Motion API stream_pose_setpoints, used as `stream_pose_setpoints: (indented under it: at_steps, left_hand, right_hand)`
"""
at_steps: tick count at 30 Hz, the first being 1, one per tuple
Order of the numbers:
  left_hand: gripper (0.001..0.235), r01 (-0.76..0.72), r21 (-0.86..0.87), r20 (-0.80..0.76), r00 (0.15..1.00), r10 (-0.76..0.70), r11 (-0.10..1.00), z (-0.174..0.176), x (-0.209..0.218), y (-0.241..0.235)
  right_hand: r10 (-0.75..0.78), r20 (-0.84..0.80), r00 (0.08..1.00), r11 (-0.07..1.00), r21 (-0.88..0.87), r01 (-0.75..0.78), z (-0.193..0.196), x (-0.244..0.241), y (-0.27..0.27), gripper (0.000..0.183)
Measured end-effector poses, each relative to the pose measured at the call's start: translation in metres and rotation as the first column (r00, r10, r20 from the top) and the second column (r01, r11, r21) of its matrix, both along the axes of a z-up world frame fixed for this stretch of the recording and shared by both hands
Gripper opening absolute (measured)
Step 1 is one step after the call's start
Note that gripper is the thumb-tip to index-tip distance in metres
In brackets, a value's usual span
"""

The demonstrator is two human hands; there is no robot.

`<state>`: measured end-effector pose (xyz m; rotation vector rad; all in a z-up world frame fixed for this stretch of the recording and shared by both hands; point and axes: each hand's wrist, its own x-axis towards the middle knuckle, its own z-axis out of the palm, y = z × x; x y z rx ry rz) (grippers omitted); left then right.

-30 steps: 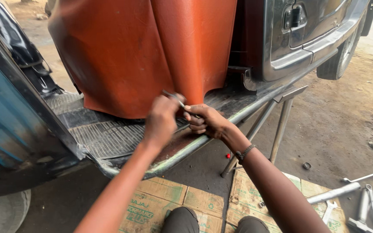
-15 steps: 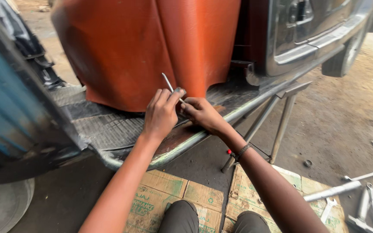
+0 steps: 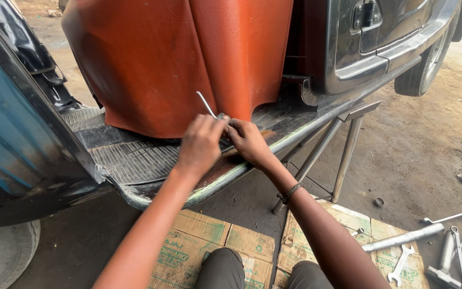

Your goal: The person uses a metal tool to repeatedly scrape and pry at the seam of an orange vehicle body panel. The person is sitting on a cardboard box on the ground while performing the task.

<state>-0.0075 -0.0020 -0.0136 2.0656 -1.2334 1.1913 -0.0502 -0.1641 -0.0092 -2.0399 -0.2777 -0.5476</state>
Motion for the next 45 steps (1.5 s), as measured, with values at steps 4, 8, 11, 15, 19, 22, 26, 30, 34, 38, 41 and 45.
stream_pose_setpoints:
  at_steps: [4,8,11,15,19,22,26,30,34,38,41,45]
  left_hand:
    - [0.025,-0.064,-0.147,-0.139,0.989,0.043,0.987,0.007,0.004,0.005]
    - [0.029,-0.053,-0.106,-0.109,0.993,0.041,0.993,0.008,0.004,0.007]
    - [0.028,-0.022,-0.13,-0.117,0.993,0.007,0.991,0.009,0.002,0.001]
    - [0.022,0.003,-0.103,-0.151,0.988,-0.018,0.995,0.007,-0.002,0.006]
    - [0.022,-0.107,-0.118,-0.251,0.965,0.075,0.987,0.0,0.001,0.001]
    - [0.024,-0.077,-0.083,-0.241,0.969,0.055,0.994,-0.001,0.002,0.008]
    - [0.02,-0.064,-0.143,-0.28,0.96,0.022,0.988,0.002,0.0,0.006]
    - [0.02,0.072,-0.117,-0.274,0.956,-0.102,0.991,0.003,-0.005,0.005]
    - [0.016,-0.051,-0.125,-0.401,0.916,-0.003,0.991,0.002,0.005,0.01]
    - [0.015,0.029,-0.102,-0.387,0.92,-0.067,0.994,-0.005,0.013,0.01]
    - [0.016,0.112,-0.154,-0.389,0.906,-0.164,0.982,-0.012,0.016,0.014]
    - [0.017,0.129,-0.166,-0.374,0.909,-0.183,0.978,-0.005,0.017,0.009]
  right_hand:
    - [-0.133,-0.052,0.99,0.987,-0.099,0.128,-0.005,0.006,0.0,0.024]
    - [-0.144,0.034,0.989,0.984,-0.1,0.147,-0.011,0.006,0.0,0.023]
    - [-0.22,0.105,0.97,0.954,-0.185,0.237,-0.018,0.009,0.006,0.022]
    - [-0.143,0.165,0.976,0.979,-0.12,0.164,-0.017,0.006,0.006,0.021]
    - [-0.241,0.19,0.952,0.934,-0.22,0.281,-0.021,0.002,0.009,0.019]
    - [-0.24,0.147,0.96,0.933,-0.237,0.269,-0.017,-0.001,0.012,0.02]
    - [-0.233,0.245,0.941,0.937,-0.201,0.285,-0.017,-0.003,0.016,0.02]
    - [-0.235,0.226,0.945,0.952,-0.142,0.271,-0.014,-0.006,0.013,0.019]
    - [-0.312,0.115,0.943,0.911,-0.247,0.331,-0.014,-0.006,0.017,0.022]
    - [-0.311,0.25,0.917,0.897,-0.242,0.37,-0.021,-0.002,0.016,0.02]
    - [-0.31,0.269,0.912,0.905,-0.21,0.37,-0.027,0.002,0.012,0.021]
    - [-0.32,0.266,0.91,0.907,-0.192,0.375,-0.03,0.0,0.01,0.021]
